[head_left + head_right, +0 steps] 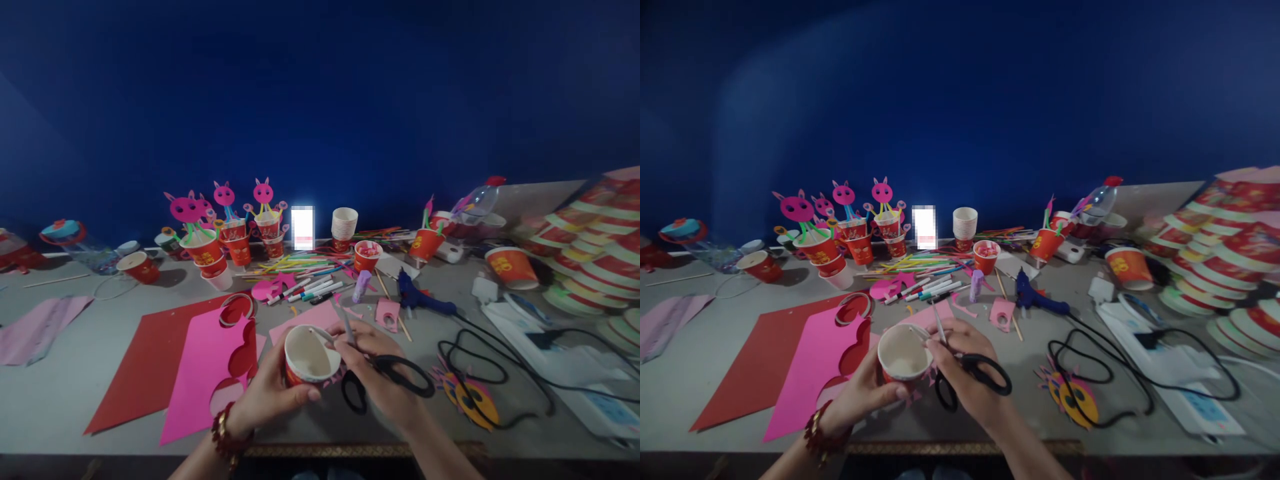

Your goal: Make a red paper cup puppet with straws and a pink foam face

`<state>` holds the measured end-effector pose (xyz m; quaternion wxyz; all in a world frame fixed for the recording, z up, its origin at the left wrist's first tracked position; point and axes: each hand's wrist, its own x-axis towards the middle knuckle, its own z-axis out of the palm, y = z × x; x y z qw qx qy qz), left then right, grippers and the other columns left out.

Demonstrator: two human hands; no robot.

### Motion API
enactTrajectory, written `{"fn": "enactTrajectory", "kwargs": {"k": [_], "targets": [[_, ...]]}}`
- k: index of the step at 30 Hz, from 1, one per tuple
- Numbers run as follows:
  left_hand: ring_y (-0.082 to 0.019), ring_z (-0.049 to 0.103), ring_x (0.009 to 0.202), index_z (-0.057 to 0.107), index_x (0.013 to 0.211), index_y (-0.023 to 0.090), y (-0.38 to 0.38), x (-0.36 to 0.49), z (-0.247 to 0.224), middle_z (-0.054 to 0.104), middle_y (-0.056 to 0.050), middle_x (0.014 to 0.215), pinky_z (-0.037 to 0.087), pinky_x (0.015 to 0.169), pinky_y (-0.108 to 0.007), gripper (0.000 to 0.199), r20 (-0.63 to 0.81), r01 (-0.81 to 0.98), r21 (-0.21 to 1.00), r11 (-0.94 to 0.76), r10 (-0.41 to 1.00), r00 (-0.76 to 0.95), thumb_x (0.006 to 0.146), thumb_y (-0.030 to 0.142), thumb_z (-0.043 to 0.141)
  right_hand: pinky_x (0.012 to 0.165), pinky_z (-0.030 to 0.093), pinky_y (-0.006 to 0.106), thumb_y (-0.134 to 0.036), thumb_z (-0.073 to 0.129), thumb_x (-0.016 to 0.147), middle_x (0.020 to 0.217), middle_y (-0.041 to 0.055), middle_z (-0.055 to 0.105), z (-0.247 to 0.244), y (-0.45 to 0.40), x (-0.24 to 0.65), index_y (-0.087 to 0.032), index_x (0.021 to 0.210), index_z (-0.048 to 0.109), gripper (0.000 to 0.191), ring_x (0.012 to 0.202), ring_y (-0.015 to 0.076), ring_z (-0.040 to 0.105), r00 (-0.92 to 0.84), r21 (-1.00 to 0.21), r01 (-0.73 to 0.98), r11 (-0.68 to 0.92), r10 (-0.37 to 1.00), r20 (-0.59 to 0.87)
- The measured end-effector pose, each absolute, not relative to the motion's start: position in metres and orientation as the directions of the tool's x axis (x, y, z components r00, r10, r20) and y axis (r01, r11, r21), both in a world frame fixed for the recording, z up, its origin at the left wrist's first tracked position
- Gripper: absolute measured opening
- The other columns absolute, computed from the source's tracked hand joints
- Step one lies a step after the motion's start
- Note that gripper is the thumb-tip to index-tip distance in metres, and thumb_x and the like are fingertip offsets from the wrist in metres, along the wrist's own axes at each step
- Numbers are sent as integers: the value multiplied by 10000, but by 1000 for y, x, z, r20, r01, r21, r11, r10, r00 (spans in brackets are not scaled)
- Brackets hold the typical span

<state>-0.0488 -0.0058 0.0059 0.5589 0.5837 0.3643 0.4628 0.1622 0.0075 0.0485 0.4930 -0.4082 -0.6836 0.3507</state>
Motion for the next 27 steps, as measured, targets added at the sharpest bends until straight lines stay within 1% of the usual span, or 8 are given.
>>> {"fn": "enactTrajectory", "kwargs": {"k": [4,8,13,16,20,23,25,27], "targets": [[-278,682,1008,556,1363,208,-5,-44,-3,711,-118,1166,553,871,-343,744,18,-205,978,30,974,228,691,267,869,907,530,331,-344,579,964,1052,69,726,46,2,166,-222,726,727,305,1001,242,671,-126,-906,121,405,912,390],[-285,674,1028,595,1290,187,-2,-38,-4,719,-121,1156,546,888,-350,681,9,-287,956,51,979,203,681,301,877,712,564,296,-407,533,983,843,45,708,42,-3,165,-205,743,706,357,694,174,653,-245,-964,53,259,940,239],[-262,688,973,603,1242,187,-4,-29,-1,726,-109,1118,554,860,-338,604,8,-324,944,62,978,209,711,323,856,639,536,248,-436,521,987,899,43,692,36,-1,156,-193,860,670,312,710,151,639,-285,-985,14,173,945,162],[-271,669,1032,580,1272,198,-4,-30,1,701,-105,1155,528,920,-357,615,45,-298,954,24,974,221,724,282,847,634,528,241,-442,516,992,786,21,660,33,2,154,-194,844,638,313,690,148,629,-273,-988,-7,154,950,149],[-324,494,1320,525,1368,262,-2,-38,9,527,-125,1431,423,1076,-428,665,214,-235,955,-182,970,119,766,195,800,623,510,235,-431,502,1003,692,-6,618,31,5,156,-196,808,621,328,650,137,604,-266,-984,54,170,952,150],[-337,424,1369,688,1170,224,3,-44,19,566,-140,1383,320,1144,-459,391,351,-75,936,-344,930,112,793,148,756,631,508,240,-430,494,1006,688,-3,617,29,6,155,-195,801,620,336,661,142,608,-279,-981,65,185,947,160],[-324,536,1226,739,983,197,5,-47,24,681,-140,1151,356,1098,-455,163,385,12,918,-396,899,207,830,148,712,648,515,247,-425,496,1004,681,-3,617,28,7,154,-196,813,625,325,669,148,617,-271,-982,55,180,949,158],[-290,606,1035,721,910,193,7,-48,27,701,-115,964,431,988,-428,76,403,57,901,-431,877,263,872,164,662,662,529,257,-412,501,1002,749,8,652,27,6,153,-200,853,642,295,673,149,630,-248,-986,41,160,958,145]]}}
